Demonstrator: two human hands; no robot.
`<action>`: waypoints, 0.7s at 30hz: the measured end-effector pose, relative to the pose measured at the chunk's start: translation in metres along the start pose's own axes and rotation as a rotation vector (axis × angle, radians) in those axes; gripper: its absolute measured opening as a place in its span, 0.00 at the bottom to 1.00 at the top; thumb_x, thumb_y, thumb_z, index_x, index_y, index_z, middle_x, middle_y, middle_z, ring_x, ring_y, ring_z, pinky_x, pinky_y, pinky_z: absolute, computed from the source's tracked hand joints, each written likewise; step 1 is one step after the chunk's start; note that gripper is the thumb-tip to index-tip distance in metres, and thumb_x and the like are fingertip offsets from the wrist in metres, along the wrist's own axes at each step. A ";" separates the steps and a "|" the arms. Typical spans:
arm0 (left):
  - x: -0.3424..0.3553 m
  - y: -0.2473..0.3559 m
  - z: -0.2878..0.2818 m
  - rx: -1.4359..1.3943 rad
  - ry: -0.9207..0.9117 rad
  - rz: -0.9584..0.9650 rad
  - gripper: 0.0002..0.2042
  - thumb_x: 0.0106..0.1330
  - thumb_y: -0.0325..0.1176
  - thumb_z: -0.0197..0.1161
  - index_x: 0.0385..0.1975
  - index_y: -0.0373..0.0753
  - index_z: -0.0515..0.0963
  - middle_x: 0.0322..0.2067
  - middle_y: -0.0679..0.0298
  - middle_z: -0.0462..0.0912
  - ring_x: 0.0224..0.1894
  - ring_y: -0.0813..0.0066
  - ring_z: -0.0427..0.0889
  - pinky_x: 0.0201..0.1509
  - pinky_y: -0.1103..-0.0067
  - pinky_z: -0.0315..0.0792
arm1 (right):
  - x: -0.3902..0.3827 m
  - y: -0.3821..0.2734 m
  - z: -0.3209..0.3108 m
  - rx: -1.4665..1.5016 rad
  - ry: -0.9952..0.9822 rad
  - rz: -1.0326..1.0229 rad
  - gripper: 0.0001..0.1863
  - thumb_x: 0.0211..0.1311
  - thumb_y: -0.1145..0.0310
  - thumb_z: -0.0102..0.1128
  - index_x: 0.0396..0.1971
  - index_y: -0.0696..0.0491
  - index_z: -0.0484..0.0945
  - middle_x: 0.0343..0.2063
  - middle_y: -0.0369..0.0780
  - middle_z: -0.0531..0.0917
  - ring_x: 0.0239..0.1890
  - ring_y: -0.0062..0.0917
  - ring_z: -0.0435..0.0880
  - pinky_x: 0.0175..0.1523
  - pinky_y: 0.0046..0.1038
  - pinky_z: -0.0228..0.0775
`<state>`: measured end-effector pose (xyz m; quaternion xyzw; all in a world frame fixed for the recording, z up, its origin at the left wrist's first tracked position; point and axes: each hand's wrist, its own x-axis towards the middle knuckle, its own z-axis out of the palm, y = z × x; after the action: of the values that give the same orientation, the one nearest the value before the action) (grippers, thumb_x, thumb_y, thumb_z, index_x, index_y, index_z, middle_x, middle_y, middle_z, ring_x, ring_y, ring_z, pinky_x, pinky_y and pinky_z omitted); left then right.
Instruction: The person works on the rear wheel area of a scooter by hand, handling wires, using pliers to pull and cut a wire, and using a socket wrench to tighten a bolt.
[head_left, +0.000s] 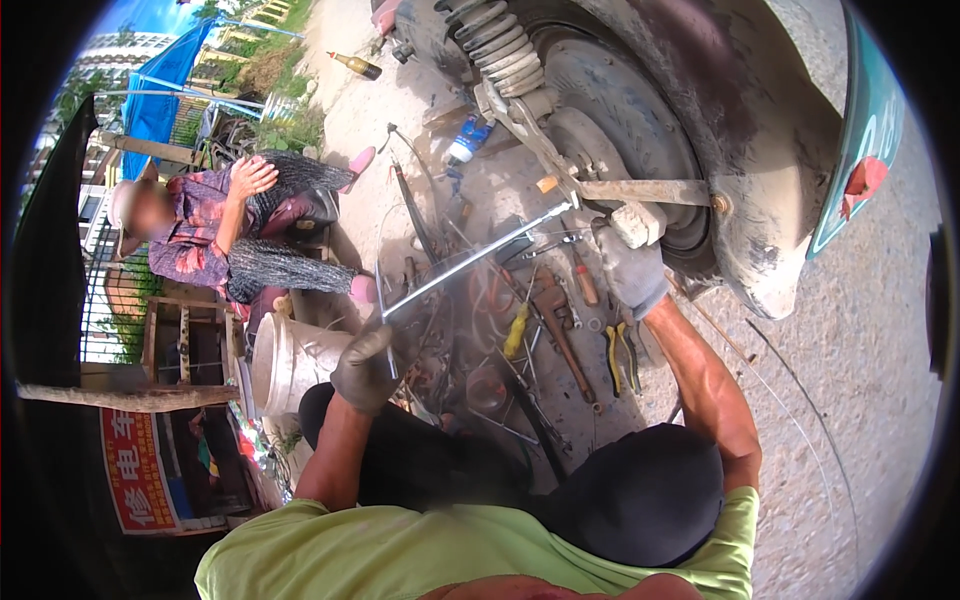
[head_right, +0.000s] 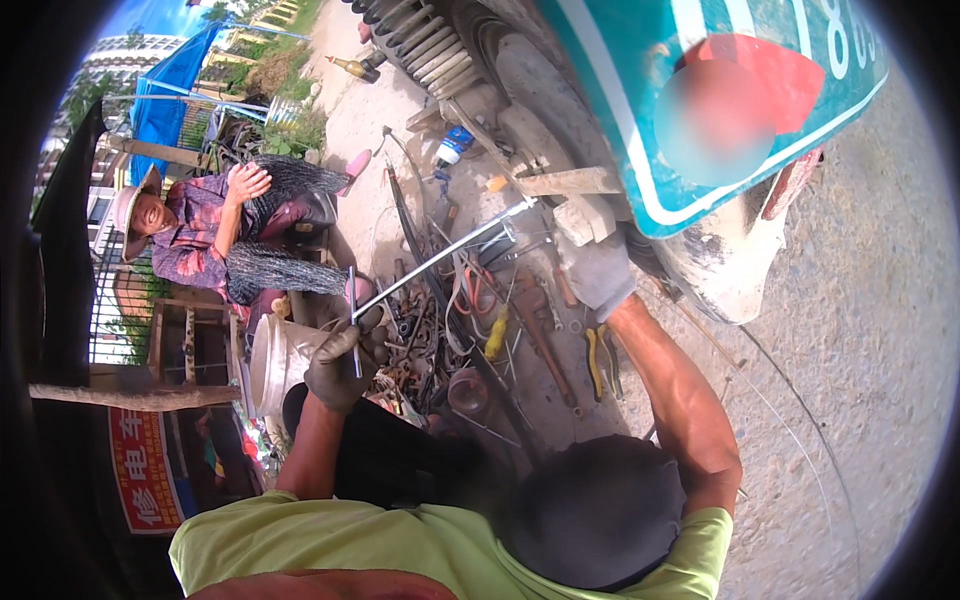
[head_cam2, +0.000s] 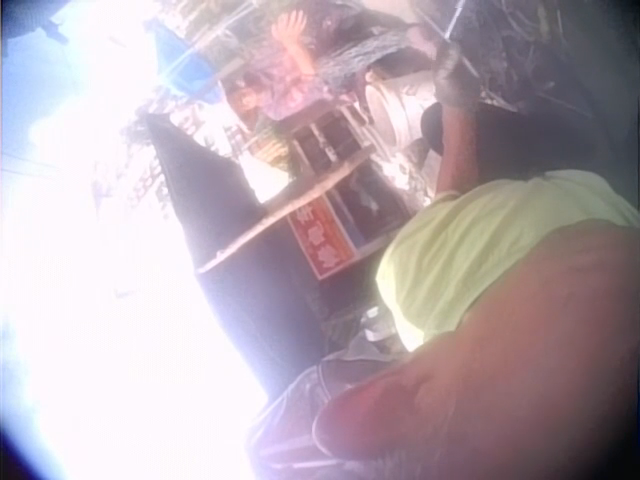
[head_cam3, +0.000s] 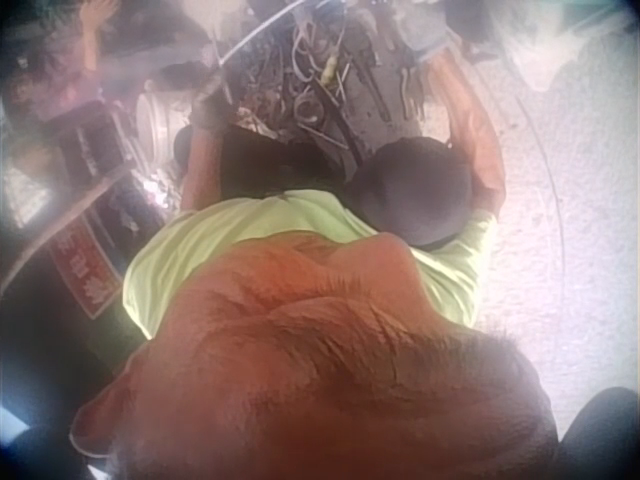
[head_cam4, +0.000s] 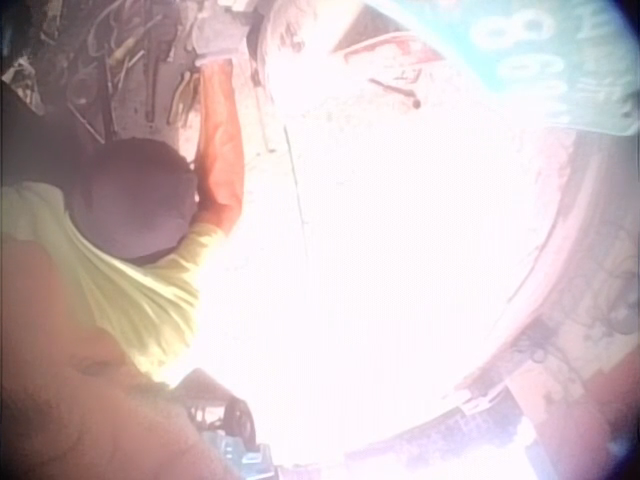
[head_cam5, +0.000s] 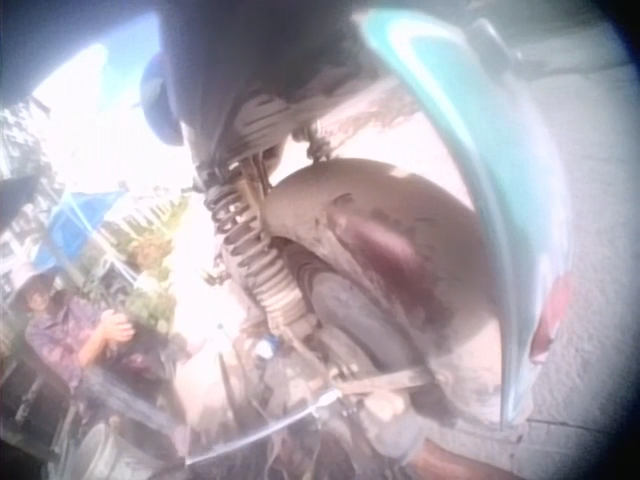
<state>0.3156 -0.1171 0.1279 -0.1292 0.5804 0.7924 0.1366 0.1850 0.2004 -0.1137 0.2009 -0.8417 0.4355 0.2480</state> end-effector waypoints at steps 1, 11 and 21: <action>-0.004 -0.002 -0.012 -0.094 -0.102 -0.074 0.23 0.73 0.32 0.59 0.66 0.36 0.68 0.56 0.60 0.81 0.50 0.68 0.83 0.53 0.69 0.76 | 0.000 -0.002 0.002 0.004 -0.023 -0.009 0.17 0.58 0.68 0.60 0.47 0.53 0.84 0.58 0.46 0.79 0.65 0.45 0.71 0.67 0.47 0.65; 0.000 -0.017 -0.012 0.193 0.050 -0.018 0.18 0.69 0.39 0.65 0.53 0.34 0.78 0.39 0.60 0.83 0.38 0.68 0.80 0.41 0.71 0.72 | -0.002 0.001 0.000 -0.029 -0.037 -0.026 0.19 0.57 0.67 0.60 0.49 0.53 0.83 0.59 0.47 0.78 0.67 0.46 0.70 0.68 0.48 0.64; 0.002 -0.013 -0.010 0.059 0.160 -0.049 0.16 0.74 0.40 0.57 0.51 0.34 0.78 0.30 0.64 0.80 0.31 0.74 0.77 0.38 0.77 0.70 | 0.003 -0.007 -0.008 -0.035 0.026 -0.065 0.19 0.57 0.68 0.60 0.49 0.55 0.82 0.56 0.46 0.80 0.64 0.46 0.72 0.66 0.45 0.67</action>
<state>0.3185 -0.1229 0.1129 -0.2022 0.6093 0.7584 0.1129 0.1886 0.2035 -0.1037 0.2180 -0.8389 0.4150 0.2764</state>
